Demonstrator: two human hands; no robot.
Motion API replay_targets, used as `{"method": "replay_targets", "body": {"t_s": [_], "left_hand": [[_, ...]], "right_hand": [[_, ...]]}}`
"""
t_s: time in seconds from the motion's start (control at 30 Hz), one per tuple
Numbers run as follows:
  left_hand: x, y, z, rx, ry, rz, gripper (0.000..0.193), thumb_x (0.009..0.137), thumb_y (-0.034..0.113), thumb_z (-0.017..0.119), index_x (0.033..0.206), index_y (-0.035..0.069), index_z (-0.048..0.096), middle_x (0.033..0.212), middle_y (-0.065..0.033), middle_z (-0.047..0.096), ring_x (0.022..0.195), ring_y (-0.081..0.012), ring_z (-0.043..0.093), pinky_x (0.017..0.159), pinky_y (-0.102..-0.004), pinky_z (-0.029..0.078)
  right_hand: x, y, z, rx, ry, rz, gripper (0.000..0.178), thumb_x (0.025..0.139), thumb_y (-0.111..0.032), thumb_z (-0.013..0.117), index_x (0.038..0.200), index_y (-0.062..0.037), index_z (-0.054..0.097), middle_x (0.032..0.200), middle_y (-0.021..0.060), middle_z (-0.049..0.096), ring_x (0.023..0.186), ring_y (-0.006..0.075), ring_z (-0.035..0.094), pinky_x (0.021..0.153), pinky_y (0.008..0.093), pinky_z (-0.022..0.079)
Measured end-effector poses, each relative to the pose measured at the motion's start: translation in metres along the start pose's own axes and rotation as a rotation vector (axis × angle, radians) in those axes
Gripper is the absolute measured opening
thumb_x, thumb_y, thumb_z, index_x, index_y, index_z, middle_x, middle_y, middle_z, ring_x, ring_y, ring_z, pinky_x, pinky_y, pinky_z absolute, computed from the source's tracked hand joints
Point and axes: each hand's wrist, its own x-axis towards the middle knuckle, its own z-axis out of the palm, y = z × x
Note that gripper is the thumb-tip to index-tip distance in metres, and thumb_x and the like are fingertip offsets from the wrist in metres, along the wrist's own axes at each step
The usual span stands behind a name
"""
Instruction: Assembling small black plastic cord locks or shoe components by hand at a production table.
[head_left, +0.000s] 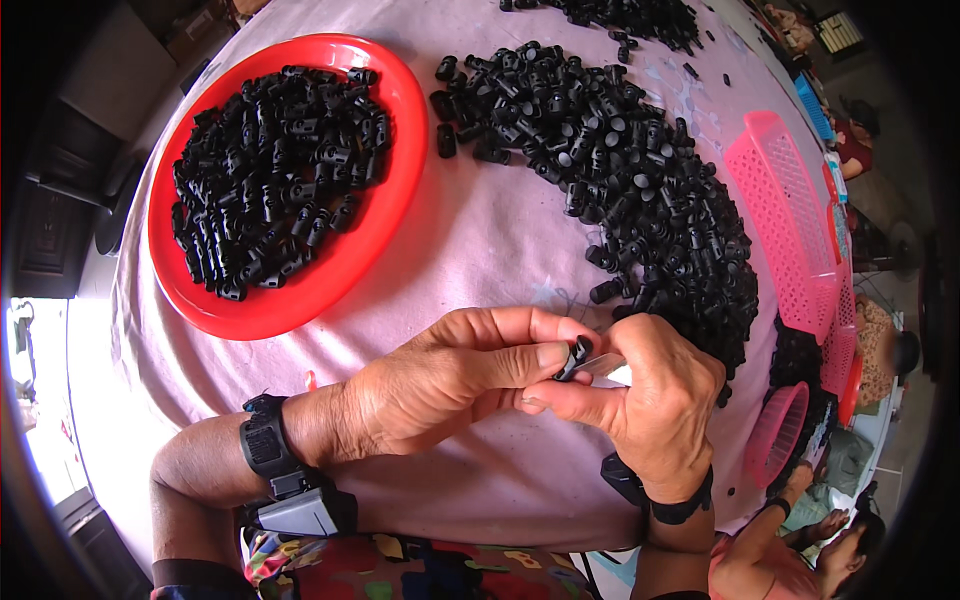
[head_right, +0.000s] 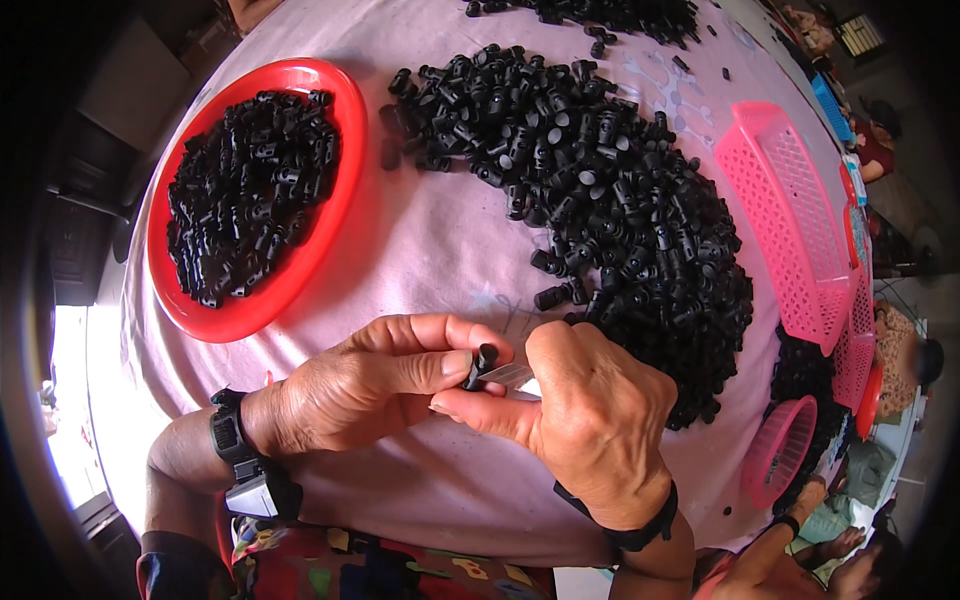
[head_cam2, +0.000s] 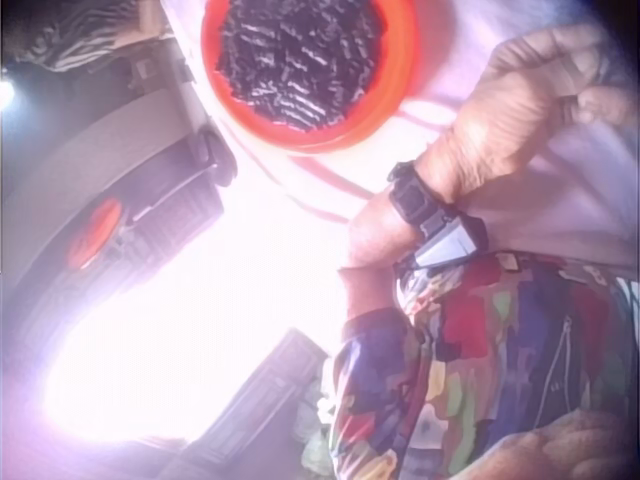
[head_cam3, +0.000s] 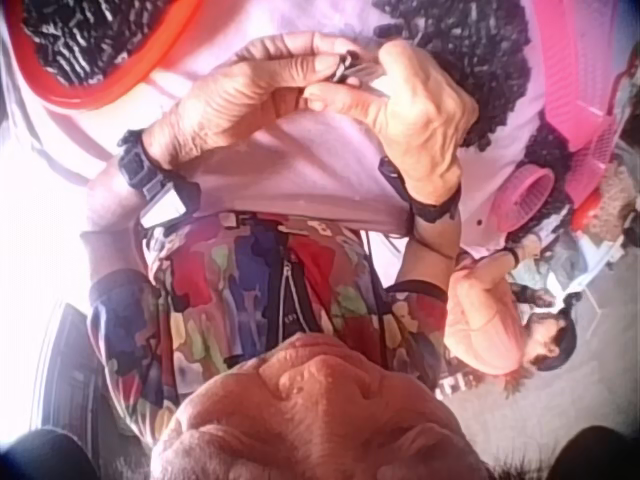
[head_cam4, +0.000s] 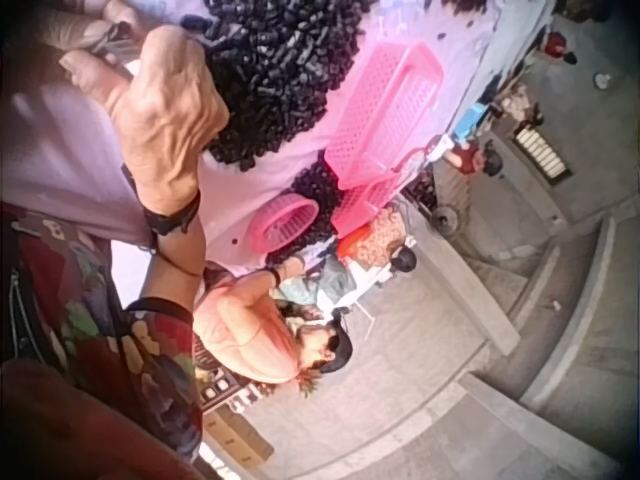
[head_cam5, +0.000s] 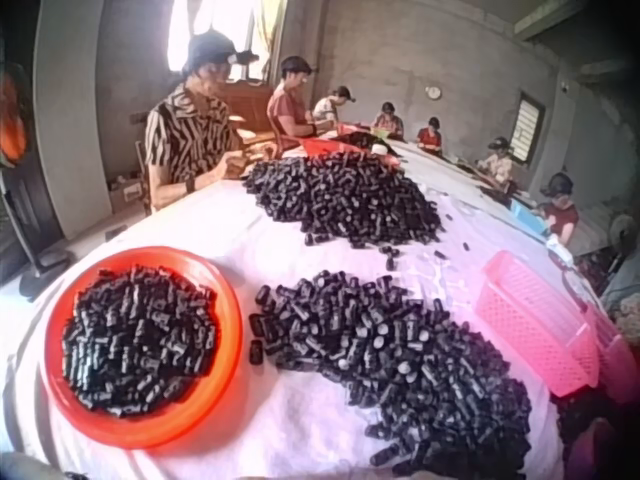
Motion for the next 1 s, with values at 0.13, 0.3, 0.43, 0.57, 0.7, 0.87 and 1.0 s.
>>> {"method": "replay_targets", "body": {"t_s": [0.13,0.3,0.43,0.57,0.7,0.87,1.0], "left_hand": [[-0.0005,0.0006,0.0003,-0.019,0.02,0.002,0.029,0.094,0.014,0.059,0.121,0.004,0.059,0.11,-0.0052,0.064,0.107,-0.0165,0.06,0.098,-0.0326,0.045],[-0.0008,0.0019,0.0016,-0.017,0.023,0.001,0.028,0.094,0.013,0.058,0.12,0.004,0.059,0.109,-0.0047,0.064,0.106,-0.0162,0.06,0.098,-0.0319,0.045],[-0.0001,-0.0004,-0.0009,-0.031,0.019,0.004,0.026,0.094,0.012,0.058,0.119,0.005,0.06,0.108,-0.0043,0.064,0.105,-0.016,0.061,0.098,-0.0318,0.045],[0.0,-0.0003,-0.0008,-0.039,0.012,0.007,0.026,0.094,0.012,0.058,0.119,0.005,0.06,0.108,-0.0043,0.064,0.105,-0.0161,0.061,0.098,-0.0319,0.045],[-0.0001,0.0003,-0.0001,-0.031,0.014,0.004,0.026,0.094,0.013,0.058,0.119,0.005,0.06,0.108,-0.0041,0.064,0.105,-0.0164,0.061,0.098,-0.0318,0.045],[0.0007,-0.0003,-0.0006,-0.028,0.011,0.01,0.026,0.094,0.013,0.058,0.118,0.004,0.06,0.108,-0.0042,0.064,0.106,-0.0169,0.06,0.098,-0.0318,0.045],[0.0015,-0.0003,-0.0006,-0.006,0.016,-0.001,0.027,0.094,0.013,0.058,0.119,0.004,0.059,0.109,-0.0042,0.064,0.107,-0.0161,0.06,0.099,-0.0319,0.045]], "right_hand": [[-0.0008,-0.0008,-0.0004,-0.013,-0.007,0.022,0.055,0.059,-0.053,0.081,0.069,-0.0059,0.053,0.061,0.0052,0.059,0.052,0.0229,0.061,0.047,0.0338,0.048],[-0.0009,-0.0018,-0.0006,-0.012,-0.005,0.028,0.055,0.06,-0.052,0.081,0.068,-0.0059,0.053,0.062,0.0052,0.06,0.053,0.0231,0.061,0.047,0.0339,0.048],[-0.0014,-0.001,-0.0005,-0.007,-0.021,0.024,0.055,0.06,-0.052,0.081,0.068,-0.0058,0.053,0.062,0.0054,0.059,0.053,0.0235,0.061,0.048,0.0341,0.048],[-0.0014,0.0002,0.0001,-0.001,-0.004,0.012,0.055,0.06,-0.052,0.081,0.068,-0.0057,0.053,0.061,0.0056,0.059,0.053,0.0236,0.061,0.048,0.034,0.048],[-0.0009,-0.0001,0.0002,0.0,-0.007,0.021,0.055,0.06,-0.052,0.082,0.068,-0.0056,0.052,0.061,0.0057,0.059,0.052,0.0234,0.06,0.047,0.0338,0.048],[-0.0009,0.0003,0.0004,-0.009,-0.015,0.022,0.056,0.059,-0.052,0.082,0.067,-0.0058,0.051,0.06,0.0057,0.058,0.052,0.0234,0.06,0.047,0.0338,0.048],[-0.0007,0.0008,0.0013,-0.008,-0.017,0.015,0.056,0.059,-0.052,0.082,0.066,-0.006,0.05,0.059,0.0055,0.057,0.051,0.0235,0.059,0.047,0.034,0.047]]}}
